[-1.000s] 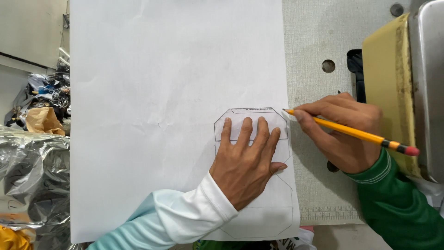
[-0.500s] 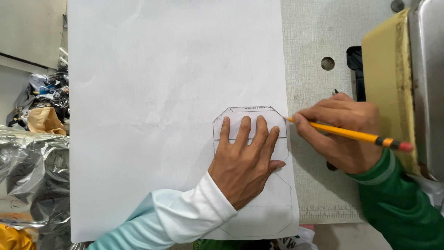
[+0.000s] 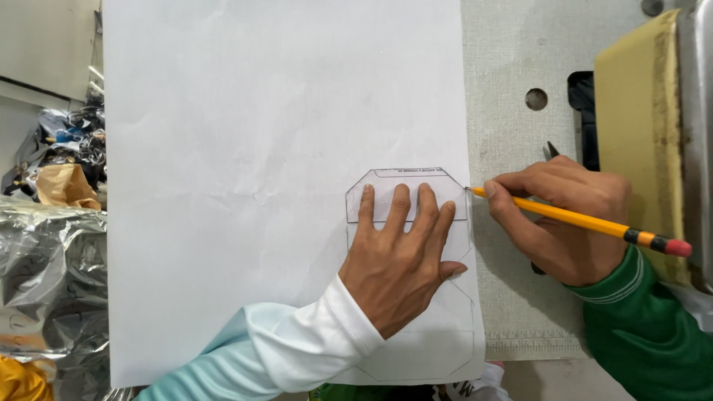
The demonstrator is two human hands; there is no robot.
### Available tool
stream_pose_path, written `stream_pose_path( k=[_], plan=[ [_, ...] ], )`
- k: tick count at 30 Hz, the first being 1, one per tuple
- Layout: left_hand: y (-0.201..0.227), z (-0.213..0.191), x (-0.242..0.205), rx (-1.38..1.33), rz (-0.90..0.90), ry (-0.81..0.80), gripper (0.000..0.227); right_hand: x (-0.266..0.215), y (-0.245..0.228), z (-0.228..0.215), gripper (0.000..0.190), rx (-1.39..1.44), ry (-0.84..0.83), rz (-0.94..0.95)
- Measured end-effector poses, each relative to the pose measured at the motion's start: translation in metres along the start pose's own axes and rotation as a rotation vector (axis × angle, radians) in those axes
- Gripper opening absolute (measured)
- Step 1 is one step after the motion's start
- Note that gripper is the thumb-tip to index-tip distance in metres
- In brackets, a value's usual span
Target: The person traces a paper pattern onto a large sheet of white paper using a yellow pencil. They reposition the pattern piece multiple times to draw several outlines on the sheet.
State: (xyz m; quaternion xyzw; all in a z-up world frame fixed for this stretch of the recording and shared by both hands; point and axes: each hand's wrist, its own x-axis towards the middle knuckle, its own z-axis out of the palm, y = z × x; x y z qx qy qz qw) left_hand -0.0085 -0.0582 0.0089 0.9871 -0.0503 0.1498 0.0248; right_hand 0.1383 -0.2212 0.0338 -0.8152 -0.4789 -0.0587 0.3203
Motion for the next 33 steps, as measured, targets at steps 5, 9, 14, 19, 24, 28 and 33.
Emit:
stream_pose_path(
  k=[5, 9, 14, 19, 24, 28, 33],
  plan=[
    [0.000, 0.000, 0.000, -0.004, -0.010, -0.008, 0.074, -0.007, 0.001, 0.003, 0.016, -0.075, -0.026, -0.022],
    [0.001, 0.001, 0.000, -0.003, -0.018, -0.006, 0.073, -0.008, -0.003, 0.002, 0.019, -0.133, -0.062, -0.068],
    [0.001, 0.001, 0.000, 0.024, -0.022, -0.003, 0.073, -0.009, -0.012, -0.001, 0.017, -0.128, -0.115, -0.115],
    [0.001, -0.001, 0.000, 0.021, -0.032, 0.019, 0.075, -0.008, -0.023, -0.011, 0.020, -0.106, -0.237, -0.079],
    [0.001, 0.002, 0.000, 0.009, -0.021, 0.023, 0.077, -0.007, -0.009, -0.012, 0.017, -0.148, -0.141, -0.043],
    [0.002, 0.002, -0.001, 0.013, -0.025, 0.015, 0.079, -0.008, -0.004, -0.006, 0.018, -0.140, -0.127, -0.011],
    [0.002, 0.001, -0.001, 0.026, -0.056, 0.030, 0.089, -0.009, -0.001, -0.003, 0.019, -0.151, -0.117, -0.047]
  ],
)
